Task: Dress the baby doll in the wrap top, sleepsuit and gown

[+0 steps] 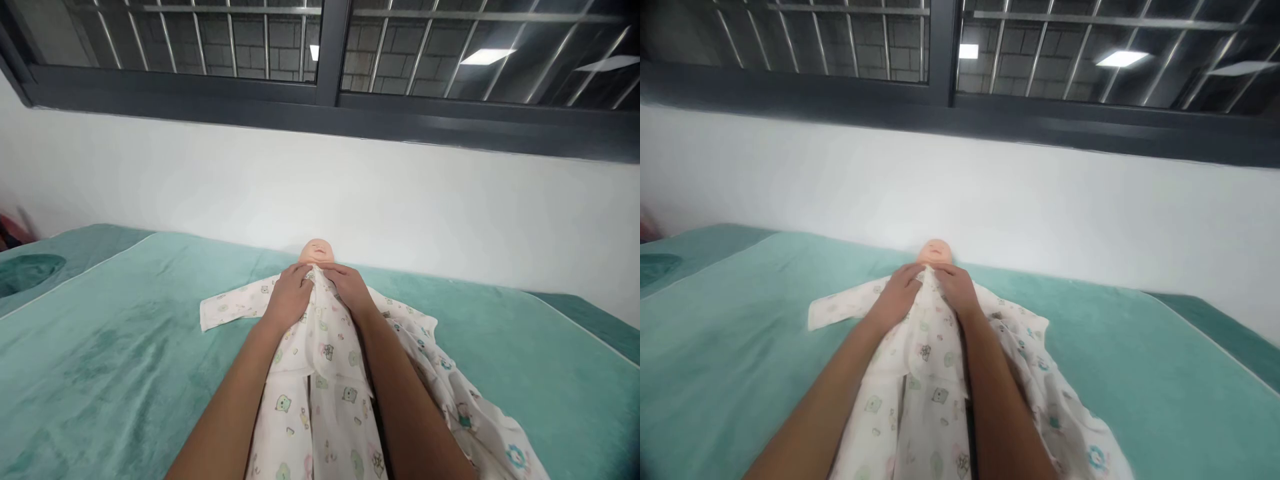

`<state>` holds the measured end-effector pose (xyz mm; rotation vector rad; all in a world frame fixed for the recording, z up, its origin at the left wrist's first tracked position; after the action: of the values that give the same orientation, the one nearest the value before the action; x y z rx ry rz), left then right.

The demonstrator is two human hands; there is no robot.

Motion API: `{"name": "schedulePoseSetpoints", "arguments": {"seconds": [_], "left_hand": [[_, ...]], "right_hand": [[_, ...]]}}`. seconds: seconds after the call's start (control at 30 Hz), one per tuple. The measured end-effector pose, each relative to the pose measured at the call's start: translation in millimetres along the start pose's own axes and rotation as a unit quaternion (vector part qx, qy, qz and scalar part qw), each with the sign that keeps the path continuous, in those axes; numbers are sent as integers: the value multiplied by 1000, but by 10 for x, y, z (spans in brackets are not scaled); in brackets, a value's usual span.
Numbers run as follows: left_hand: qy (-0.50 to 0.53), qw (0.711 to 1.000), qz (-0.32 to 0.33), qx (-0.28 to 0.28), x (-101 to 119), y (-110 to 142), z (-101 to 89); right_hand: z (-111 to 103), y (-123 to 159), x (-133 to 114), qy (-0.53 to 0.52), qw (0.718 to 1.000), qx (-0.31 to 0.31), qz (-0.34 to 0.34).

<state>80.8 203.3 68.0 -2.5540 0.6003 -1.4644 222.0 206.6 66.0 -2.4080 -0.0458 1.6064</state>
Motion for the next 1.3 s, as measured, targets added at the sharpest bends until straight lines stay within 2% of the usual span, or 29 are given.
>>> {"name": "schedulePoseSetpoints", "arguments": {"seconds": [0.2, 0.4, 0.63, 0.8, 0.93, 1.03, 1.17, 1.3], "left_hand": [[10, 1000, 3, 13, 31, 12, -55], [13, 1000, 23, 0, 29, 0, -17], [6, 1000, 9, -8, -3, -4, 1], [15, 1000, 16, -18, 38, 6, 4], [43, 999, 24, -2, 62, 20, -42], [62, 997, 40, 19, 112, 54, -97], [45, 997, 47, 31, 171, 158, -118], [11, 996, 86, 25, 232, 331, -77]], "right_hand": [[-65, 84, -33, 121, 990, 64, 46], [4, 112, -160, 226, 972, 54, 32], [-38, 31, -125, 185, 981, 62, 6], [-110, 23, -17, 132, 987, 86, 35], [-172, 72, 7, 89, 987, 117, 61], [-210, 137, -52, 73, 986, 140, 57], [-337, 325, -131, 50, 974, 215, 42], [-339, 580, -129, 102, 966, 230, 57]]}}
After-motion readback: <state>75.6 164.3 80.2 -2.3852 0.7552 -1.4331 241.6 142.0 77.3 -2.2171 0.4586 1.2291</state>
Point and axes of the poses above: each hand's wrist, its own y-axis away from the middle knuckle, its own z-axis out of the palm, x = y × z, the point moved 10 cm from there along -y, towards the middle knuckle, and after that the axes turned 5 degrees about y, right-handed, at the moved point
